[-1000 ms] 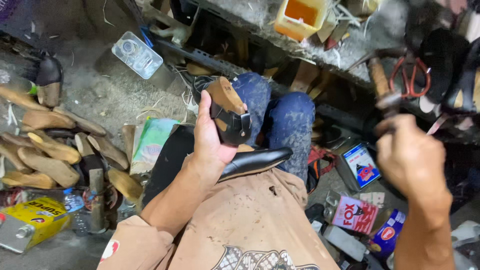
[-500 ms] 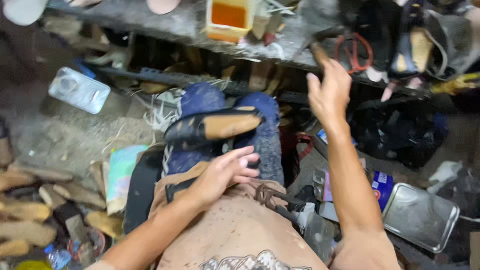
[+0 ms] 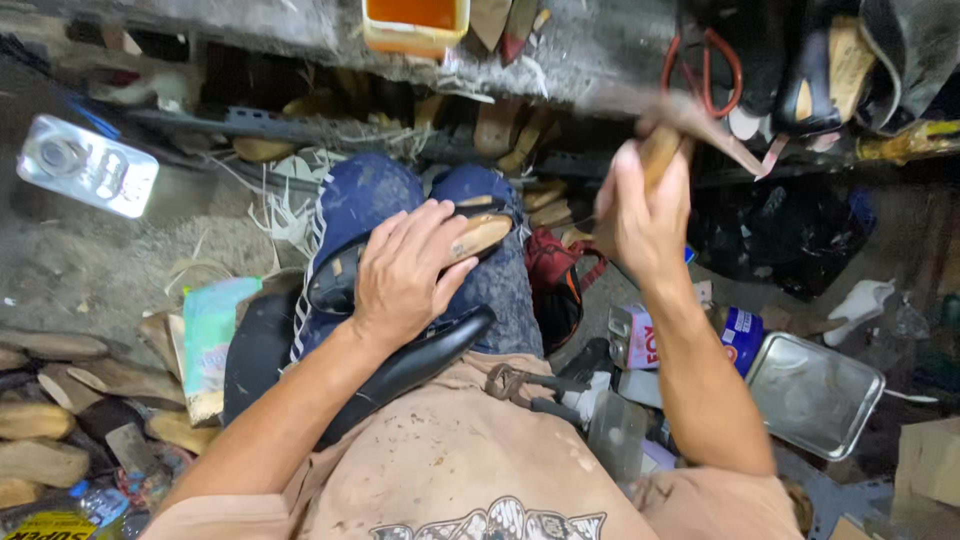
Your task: The person repairs a black sandal by hammering the sole and inserting a wooden shoe tree. They then handle a second sandal, applying a white insole to the interior.
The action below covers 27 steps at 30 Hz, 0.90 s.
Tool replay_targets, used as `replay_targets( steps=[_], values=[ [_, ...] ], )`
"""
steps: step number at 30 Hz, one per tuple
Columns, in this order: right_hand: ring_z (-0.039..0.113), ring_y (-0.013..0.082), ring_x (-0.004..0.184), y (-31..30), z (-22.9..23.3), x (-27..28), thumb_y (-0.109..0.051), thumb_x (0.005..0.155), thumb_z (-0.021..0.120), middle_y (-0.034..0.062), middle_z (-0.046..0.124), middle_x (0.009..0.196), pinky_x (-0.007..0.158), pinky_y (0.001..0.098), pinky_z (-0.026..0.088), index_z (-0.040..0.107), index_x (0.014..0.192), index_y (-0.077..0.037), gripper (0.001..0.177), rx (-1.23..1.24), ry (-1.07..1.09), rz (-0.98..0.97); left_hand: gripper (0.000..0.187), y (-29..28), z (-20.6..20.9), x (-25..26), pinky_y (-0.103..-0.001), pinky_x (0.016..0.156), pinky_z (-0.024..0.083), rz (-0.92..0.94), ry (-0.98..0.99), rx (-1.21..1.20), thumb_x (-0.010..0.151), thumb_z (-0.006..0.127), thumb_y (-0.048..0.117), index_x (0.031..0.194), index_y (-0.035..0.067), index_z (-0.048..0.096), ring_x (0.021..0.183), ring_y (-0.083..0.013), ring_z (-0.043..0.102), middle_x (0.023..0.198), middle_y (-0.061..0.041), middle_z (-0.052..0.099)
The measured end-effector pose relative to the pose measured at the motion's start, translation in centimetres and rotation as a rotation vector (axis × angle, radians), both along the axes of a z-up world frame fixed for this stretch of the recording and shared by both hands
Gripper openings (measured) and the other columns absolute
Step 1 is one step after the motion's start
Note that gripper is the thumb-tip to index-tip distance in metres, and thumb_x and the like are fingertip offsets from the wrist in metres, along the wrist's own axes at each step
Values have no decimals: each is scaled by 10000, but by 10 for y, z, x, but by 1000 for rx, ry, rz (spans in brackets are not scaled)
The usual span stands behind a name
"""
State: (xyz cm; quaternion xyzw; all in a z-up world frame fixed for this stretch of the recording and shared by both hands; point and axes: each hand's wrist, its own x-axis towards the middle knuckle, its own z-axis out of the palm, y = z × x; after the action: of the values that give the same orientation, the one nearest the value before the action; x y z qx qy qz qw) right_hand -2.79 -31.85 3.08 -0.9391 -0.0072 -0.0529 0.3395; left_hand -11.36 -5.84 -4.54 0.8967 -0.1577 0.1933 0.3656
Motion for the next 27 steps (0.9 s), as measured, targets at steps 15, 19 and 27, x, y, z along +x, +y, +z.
replay_targets(
  steps=[15,19,27],
  values=[
    [745,164,629,34,-16,-119,-290,831,789,-37,749,683,540,232,522,753,937,-226,129,-97,90,46,397,-1,-5,3,-479,1029,481,-48,-22,20,950,722,389,1125,45,626,1184,-314,670,1201,-117,673],
    [687,422,721,17,6,-103,-157,943,741,222,692,785,705,415,550,763,963,6,166,-171,-277,175,446,3,-6,-3,-469,1040,475,-71,22,17,933,737,415,1182,61,632,1203,-313,660,1235,-108,661],
    [489,159,315,-7,-6,-66,-285,1126,400,53,470,518,314,277,447,509,1004,-66,274,818,-74,-297,456,1,2,7,-448,982,488,-79,25,-3,894,792,401,1200,80,689,1156,-299,678,1195,-89,699]
  ],
)
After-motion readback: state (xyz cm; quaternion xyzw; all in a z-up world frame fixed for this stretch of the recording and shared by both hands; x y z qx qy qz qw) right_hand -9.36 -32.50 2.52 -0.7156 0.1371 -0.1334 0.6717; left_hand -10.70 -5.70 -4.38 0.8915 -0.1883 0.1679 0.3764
